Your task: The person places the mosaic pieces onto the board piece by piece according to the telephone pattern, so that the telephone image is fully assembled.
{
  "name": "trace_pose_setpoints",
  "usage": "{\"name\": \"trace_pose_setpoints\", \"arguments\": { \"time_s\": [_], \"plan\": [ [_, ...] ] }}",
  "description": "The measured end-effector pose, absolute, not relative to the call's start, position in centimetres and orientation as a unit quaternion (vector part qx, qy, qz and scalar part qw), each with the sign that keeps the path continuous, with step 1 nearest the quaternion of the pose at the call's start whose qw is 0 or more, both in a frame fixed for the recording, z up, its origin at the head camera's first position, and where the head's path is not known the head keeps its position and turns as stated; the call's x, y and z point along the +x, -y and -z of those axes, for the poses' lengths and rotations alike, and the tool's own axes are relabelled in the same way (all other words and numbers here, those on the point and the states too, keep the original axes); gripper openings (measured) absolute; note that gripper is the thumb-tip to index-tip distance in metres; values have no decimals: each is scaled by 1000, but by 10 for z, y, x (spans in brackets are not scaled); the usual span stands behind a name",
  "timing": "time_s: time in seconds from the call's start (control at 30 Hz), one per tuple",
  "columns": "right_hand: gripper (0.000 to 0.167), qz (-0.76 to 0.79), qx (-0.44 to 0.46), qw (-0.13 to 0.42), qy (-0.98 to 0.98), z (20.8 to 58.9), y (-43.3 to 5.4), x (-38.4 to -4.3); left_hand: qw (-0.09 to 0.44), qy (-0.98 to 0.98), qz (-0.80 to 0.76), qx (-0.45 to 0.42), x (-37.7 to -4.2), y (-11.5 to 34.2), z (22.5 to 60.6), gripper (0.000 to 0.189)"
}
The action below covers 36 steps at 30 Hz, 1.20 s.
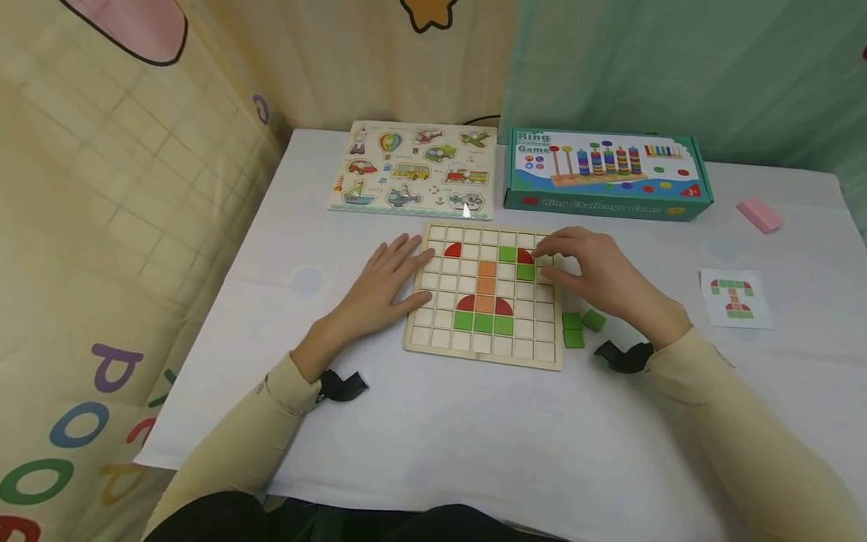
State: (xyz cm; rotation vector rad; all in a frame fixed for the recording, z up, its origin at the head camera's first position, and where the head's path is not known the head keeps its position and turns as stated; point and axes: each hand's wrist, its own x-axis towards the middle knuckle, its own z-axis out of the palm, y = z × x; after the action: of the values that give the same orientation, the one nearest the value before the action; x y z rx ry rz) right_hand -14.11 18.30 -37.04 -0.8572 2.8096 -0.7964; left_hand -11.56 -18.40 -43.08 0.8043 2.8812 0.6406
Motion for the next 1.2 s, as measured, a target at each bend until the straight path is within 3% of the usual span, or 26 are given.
{"name": "trace_pose_setpoints", "arguments": {
  "time_s": [0.43,0.77,1.03,1.2],
  "plan": [
    [40,256,-232,46,-937,385,-246,-103,41,-943,-208,257,-115,185,432,73],
    [35,250,-254,49,-933,393,-251,-87,41,-942,-211,259,-115,183,432,73],
    [37,246,-272,14,-930,388,-233,-104,42,-941,-206,264,-117,183,432,74],
    [35,264,-282,53,-921,376,-197,-139,43,-942,-208,259,-116,183,431,74]
  ]
}}
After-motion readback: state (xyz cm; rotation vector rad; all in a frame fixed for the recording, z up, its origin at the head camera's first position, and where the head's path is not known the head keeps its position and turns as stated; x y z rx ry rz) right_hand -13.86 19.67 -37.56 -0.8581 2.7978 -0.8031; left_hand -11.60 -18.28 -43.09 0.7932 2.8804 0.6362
